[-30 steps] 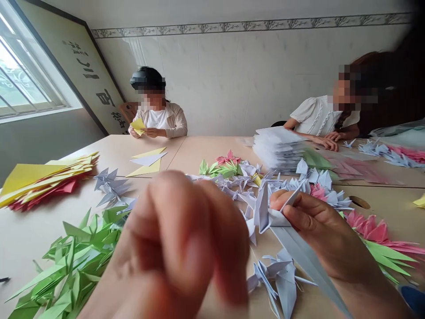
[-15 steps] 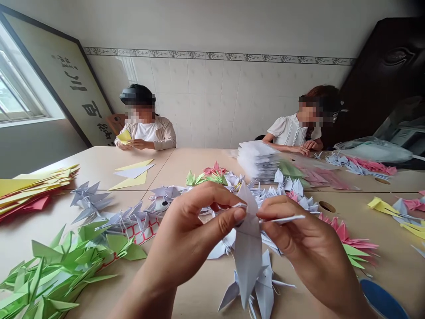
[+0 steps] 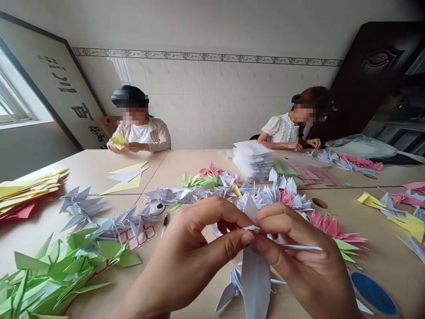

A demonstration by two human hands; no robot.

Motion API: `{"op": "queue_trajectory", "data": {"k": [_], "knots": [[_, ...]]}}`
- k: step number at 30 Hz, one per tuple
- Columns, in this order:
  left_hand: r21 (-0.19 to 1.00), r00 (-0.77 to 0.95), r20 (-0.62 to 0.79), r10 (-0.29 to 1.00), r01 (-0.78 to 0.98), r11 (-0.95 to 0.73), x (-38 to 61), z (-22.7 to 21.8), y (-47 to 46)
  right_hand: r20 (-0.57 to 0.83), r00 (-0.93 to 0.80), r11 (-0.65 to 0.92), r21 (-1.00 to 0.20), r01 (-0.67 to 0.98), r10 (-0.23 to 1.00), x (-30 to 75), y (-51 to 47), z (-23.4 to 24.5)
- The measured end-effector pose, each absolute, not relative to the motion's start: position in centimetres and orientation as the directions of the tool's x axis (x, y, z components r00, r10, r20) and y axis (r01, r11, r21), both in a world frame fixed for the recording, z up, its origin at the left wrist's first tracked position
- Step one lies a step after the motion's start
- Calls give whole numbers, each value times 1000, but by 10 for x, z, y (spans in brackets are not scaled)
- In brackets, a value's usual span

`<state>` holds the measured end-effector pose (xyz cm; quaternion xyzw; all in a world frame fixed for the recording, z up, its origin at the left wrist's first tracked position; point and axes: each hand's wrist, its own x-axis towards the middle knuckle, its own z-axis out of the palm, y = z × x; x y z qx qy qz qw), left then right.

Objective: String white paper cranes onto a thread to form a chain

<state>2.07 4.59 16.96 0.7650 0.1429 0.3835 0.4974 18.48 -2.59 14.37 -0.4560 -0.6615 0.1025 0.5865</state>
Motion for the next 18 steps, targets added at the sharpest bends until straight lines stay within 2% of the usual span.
{"op": "queue_trajectory", "data": {"k": [12, 18], "knots": [[832, 643, 472, 603, -100, -545, 18, 173, 42, 633, 119, 547, -736, 400, 765, 186, -31, 142], [768, 636, 524, 566, -65, -638, 17, 172, 37, 657, 123, 556, -710, 431, 744, 187, -32, 140]]}}
